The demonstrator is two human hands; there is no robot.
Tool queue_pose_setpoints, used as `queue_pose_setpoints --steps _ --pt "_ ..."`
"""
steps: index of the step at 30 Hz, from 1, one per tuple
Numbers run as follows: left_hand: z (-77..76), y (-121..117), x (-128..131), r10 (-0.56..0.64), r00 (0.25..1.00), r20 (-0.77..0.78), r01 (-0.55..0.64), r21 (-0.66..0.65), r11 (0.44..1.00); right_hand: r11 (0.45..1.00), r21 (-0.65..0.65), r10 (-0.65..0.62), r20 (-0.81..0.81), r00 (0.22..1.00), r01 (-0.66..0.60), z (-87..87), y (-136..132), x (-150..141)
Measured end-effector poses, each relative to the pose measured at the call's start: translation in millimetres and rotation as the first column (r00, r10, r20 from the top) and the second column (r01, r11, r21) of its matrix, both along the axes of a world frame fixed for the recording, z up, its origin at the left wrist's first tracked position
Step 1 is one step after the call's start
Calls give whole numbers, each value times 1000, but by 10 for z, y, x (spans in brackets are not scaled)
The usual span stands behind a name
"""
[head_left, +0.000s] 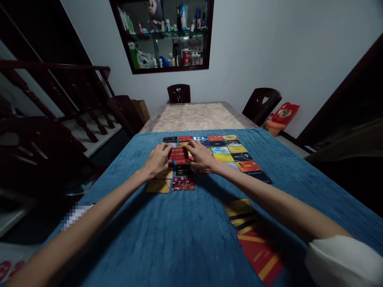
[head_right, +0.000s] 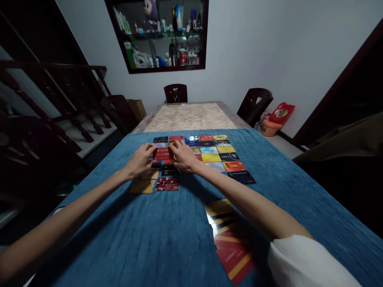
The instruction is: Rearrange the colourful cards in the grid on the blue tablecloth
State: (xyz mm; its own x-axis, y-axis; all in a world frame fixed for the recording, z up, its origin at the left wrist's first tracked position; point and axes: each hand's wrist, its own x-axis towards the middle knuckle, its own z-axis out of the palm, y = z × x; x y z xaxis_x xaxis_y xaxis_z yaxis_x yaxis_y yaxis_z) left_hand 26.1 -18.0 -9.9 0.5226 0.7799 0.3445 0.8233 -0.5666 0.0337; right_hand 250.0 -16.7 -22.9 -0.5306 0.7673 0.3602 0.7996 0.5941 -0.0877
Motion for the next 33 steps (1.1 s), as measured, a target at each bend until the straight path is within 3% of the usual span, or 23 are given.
queue_pose_setpoints --steps 5,12,33 --pt "44 212 -124 76 993 -94 -81 -54 995 995 -85 -39 36 999 42 35 222 -227" --pt "-8 457 -237 134 984 -120 -149 -127 981 988 -138 -62 67 996 71 14 447 -436" --pt "-208 890 -450 80 984 -159 -120 -264 957 962 -255 -68 126 990 99 -114 760 -616"
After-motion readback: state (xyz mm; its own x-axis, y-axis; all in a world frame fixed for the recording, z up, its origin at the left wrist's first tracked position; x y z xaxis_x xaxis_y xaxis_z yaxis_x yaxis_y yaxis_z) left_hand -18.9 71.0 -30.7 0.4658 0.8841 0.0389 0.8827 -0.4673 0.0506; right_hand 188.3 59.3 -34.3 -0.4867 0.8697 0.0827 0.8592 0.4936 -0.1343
